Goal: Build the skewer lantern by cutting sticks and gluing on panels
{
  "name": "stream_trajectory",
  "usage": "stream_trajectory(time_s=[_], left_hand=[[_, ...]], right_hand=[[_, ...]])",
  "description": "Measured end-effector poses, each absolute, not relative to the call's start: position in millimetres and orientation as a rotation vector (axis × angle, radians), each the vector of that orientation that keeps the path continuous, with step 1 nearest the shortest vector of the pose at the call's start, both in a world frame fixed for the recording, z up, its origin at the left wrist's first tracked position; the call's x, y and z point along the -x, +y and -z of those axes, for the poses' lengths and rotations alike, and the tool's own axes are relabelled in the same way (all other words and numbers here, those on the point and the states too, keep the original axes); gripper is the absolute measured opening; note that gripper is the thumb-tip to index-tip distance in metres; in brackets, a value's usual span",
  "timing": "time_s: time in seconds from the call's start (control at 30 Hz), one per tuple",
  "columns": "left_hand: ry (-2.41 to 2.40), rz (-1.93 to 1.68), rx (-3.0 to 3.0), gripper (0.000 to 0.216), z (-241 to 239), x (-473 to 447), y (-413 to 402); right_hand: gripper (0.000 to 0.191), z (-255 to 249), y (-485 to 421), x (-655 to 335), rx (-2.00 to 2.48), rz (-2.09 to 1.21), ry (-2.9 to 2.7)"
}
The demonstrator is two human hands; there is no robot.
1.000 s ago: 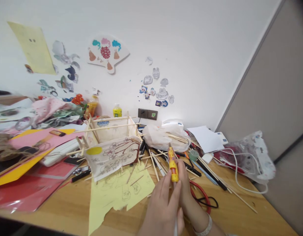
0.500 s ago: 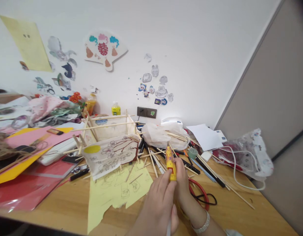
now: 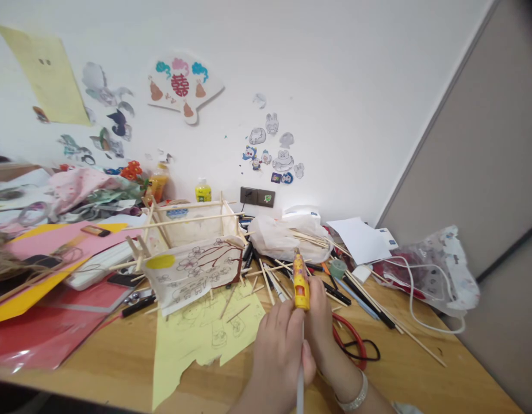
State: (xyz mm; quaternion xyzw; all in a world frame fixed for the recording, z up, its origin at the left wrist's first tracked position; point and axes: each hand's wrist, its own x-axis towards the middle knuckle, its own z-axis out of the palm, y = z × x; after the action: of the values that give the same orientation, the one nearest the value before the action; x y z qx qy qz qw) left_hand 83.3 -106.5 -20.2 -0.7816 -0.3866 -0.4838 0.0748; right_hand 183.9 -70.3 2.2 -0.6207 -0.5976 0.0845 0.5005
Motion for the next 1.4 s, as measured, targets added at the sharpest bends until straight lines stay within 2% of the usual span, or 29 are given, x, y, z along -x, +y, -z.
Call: stream_trajectory(time_s=[0.23, 0.4, 0.47, 0.57, 0.73, 0.83, 1.03, 1.2, 1.4], left_hand=[[-1.369, 1.368, 2.354, 0.046, 20, -90, -111], [-1.22, 1.185, 2.52, 0.061, 14, -75, -122], [-1.289, 1.064, 2.548, 0.053, 15, -56, -123], [-1.567, 0.935, 2.455, 0.029, 14, -16, -119], [-2.169, 0.5, 2.284, 0.031, 11, 27, -105], [-2.294, 0.359, 2.272, 0.031, 14, 25, -99], [-2.349, 0.361, 2.19, 0.029, 25, 17, -90], [-2.306, 0.447, 2.222, 0.031, 31, 19, -86], [-2.37, 0.597, 2.302, 0.024, 26, 24, -88]], right_hand=[[0.005, 8, -63, -186, 1.499, -0.08, -1.518], [0.007, 11, -64, -184, 1.445, -0.267, -1.552], [0.008, 9, -65, -184, 1.42, -0.335, -1.532], [0.012, 7, -65, -183, 1.39, -0.387, -1.496], [0.018, 12, -61, -185, 1.347, -0.365, -1.512], [0.022, 19, -57, -188, 1.357, -0.363, -1.541], [0.025, 27, -55, -191, 1.367, -0.407, -1.557], [0.017, 23, -57, -189, 1.391, -0.376, -1.588], [0.02, 22, -55, -189, 1.4, -0.368, -1.59]])
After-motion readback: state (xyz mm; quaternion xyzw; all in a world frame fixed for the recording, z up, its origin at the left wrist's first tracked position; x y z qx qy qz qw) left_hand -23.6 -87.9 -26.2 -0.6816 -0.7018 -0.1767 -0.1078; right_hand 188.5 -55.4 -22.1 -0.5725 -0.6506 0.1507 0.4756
